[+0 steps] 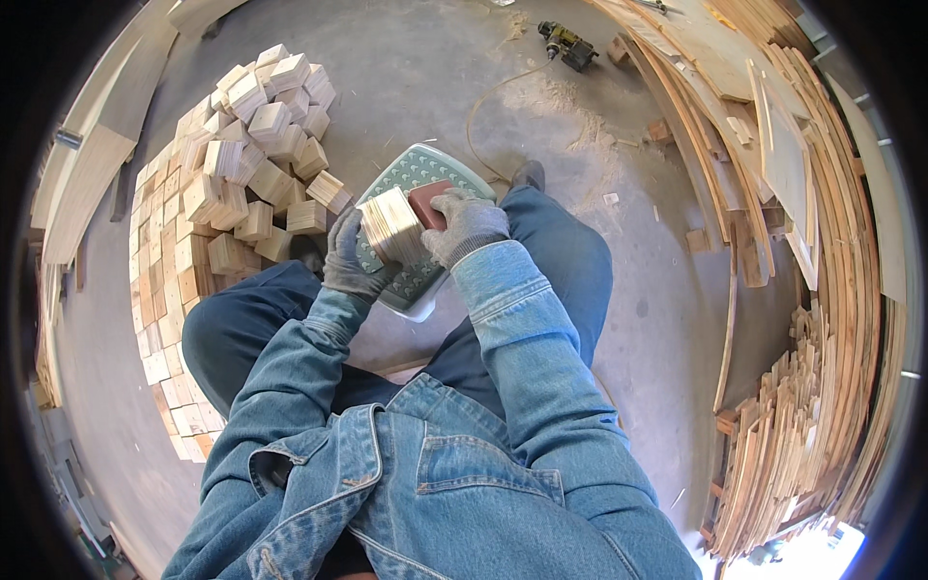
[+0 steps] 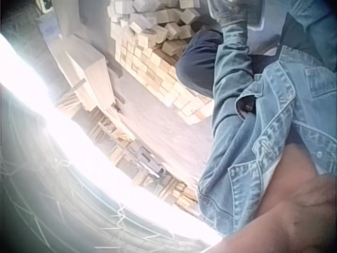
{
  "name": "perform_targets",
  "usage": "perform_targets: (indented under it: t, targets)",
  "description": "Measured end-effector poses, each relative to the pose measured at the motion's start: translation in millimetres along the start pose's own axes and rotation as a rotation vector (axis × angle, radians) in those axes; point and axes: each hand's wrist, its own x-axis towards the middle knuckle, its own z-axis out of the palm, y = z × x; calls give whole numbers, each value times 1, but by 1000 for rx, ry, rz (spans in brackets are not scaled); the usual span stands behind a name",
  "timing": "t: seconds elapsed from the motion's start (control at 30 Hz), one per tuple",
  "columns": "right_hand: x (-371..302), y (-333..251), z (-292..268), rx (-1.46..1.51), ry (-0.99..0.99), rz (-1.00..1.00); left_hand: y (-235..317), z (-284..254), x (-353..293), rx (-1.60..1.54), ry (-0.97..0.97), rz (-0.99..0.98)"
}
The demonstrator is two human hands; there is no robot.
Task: The person sits on a low stool and sands small wooden blocks using a red sanding block. They repeatedly pick up blocks from a pile, sand them, and place them back down.
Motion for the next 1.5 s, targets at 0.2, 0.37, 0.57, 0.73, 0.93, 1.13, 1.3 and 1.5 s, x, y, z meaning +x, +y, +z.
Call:
perform_targets:
  t: [0.2, 0.37, 0.57, 0.73, 0.93, 1.13, 1.3, 1.5]
  targets:
    - [-1, 5, 4, -40, -9, -3, 13, 6, 13, -461, -262, -421]
    - [-5, 9, 4, -89, -32, 6, 21, 8, 8, -465, -341, -527]
    - [-6, 27, 10, -102, -25, 36, 30, 15, 20, -882, -343, -701]
    - [-32, 28, -3, -46, 190, -101, 16, 33, 29, -1381, -158, -977]
    - [-66, -10, 8, 7, 244, -326, -18, 57, 9, -947, -228, -595]
    - [-70, -24, 36, -169, 282, -477, 3, 39, 11, -597, -202, -537]
    - [-45, -40, 43, -212, 251, -385, 12, 20, 15, -385, -210, -555]
    - [46, -65, 47, -251, 257, -229, 25, 11, 33, -253, -353, -544]
